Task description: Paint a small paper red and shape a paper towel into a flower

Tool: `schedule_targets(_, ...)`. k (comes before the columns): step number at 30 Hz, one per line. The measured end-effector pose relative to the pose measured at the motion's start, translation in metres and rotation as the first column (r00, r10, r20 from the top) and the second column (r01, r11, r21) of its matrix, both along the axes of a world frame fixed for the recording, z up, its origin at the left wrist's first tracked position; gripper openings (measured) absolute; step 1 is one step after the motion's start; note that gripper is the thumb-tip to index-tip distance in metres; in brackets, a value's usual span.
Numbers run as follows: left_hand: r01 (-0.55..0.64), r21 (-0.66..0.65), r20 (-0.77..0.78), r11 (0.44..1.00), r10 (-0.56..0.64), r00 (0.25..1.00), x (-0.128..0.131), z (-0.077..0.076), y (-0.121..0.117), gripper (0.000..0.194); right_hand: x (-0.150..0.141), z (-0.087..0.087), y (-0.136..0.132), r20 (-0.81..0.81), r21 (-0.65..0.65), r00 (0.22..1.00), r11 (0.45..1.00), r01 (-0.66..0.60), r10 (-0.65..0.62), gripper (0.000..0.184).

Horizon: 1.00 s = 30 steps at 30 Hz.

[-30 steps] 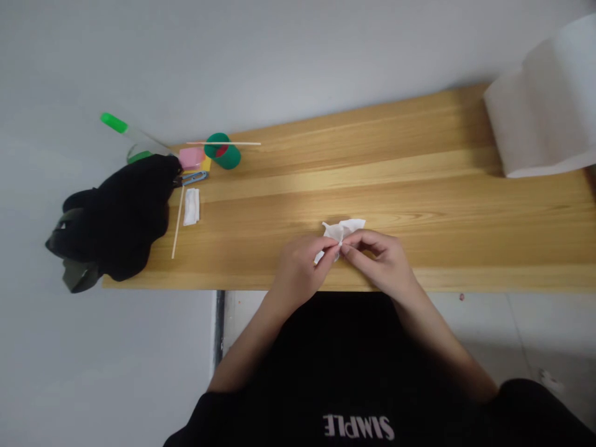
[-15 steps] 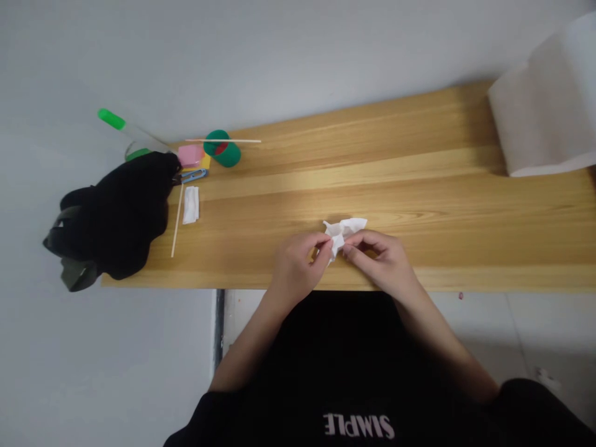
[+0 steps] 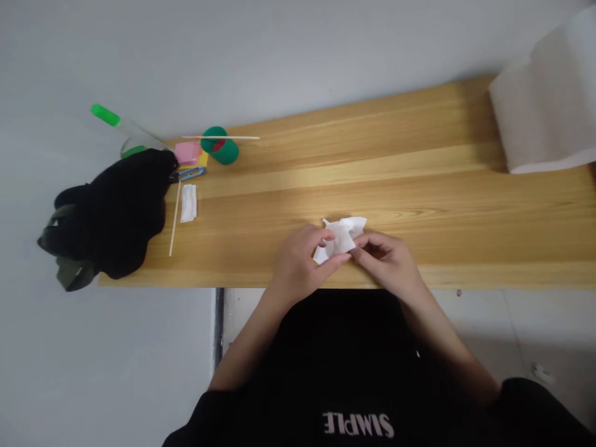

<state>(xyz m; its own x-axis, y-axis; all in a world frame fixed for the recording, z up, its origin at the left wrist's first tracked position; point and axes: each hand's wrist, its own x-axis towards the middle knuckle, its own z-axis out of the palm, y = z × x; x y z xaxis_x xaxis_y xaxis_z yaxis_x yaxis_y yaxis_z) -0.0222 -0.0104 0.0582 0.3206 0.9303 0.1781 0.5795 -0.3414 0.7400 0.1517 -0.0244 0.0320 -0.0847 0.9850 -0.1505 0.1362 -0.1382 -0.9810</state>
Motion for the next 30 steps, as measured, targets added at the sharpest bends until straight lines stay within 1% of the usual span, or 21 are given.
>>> schedule_targets(2,0.062,0.039,-0.024,0.997,-0.061,0.998,0.002,0.001,0.000,0.027,0.000,0.002,0.001,0.000,0.010,1.000,1.000,-0.023,0.023,0.012)
schedule_targets(4,0.079,0.047,-0.032,0.996,-0.078,0.996,0.004,0.000,-0.001,0.023,0.000,0.003,0.001,0.015,0.026,0.999,0.998,-0.053,0.052,0.012)
schedule_targets(9,0.036,0.053,-0.023,0.998,-0.034,0.999,0.009,-0.005,-0.001,0.012,0.000,0.000,0.000,0.045,0.036,0.995,0.995,-0.091,0.090,0.013)
schedule_targets(13,0.031,0.098,-0.060,0.995,-0.025,0.998,0.012,-0.005,-0.002,0.013,0.000,-0.002,-0.001,0.077,0.029,0.994,0.996,-0.084,0.082,0.013)
schedule_targets(17,0.054,0.148,-0.134,0.988,-0.035,0.990,0.015,-0.006,-0.005,0.020,0.001,-0.001,-0.001,0.168,0.096,0.983,0.991,-0.089,0.072,0.010)
schedule_targets(20,0.046,0.186,-0.160,0.981,-0.016,0.987,0.017,-0.007,-0.006,0.018,0.001,0.000,0.000,0.242,0.152,0.968,0.982,-0.112,0.072,0.009)
schedule_targets(24,0.014,0.247,-0.164,0.969,0.028,0.986,0.019,-0.008,-0.007,0.017,0.000,0.001,0.002,0.263,0.194,0.959,0.967,-0.163,0.109,0.010)
schedule_targets(26,0.002,0.272,-0.167,0.962,0.045,0.985,0.020,-0.008,-0.007,0.017,-0.002,0.001,0.003,0.274,0.219,0.956,0.961,-0.171,0.108,0.009)
schedule_targets(30,-0.035,0.282,-0.157,0.959,0.082,0.984,0.022,-0.010,-0.007,0.013,-0.003,0.002,0.005,0.304,0.236,0.947,0.955,-0.182,0.105,0.009)
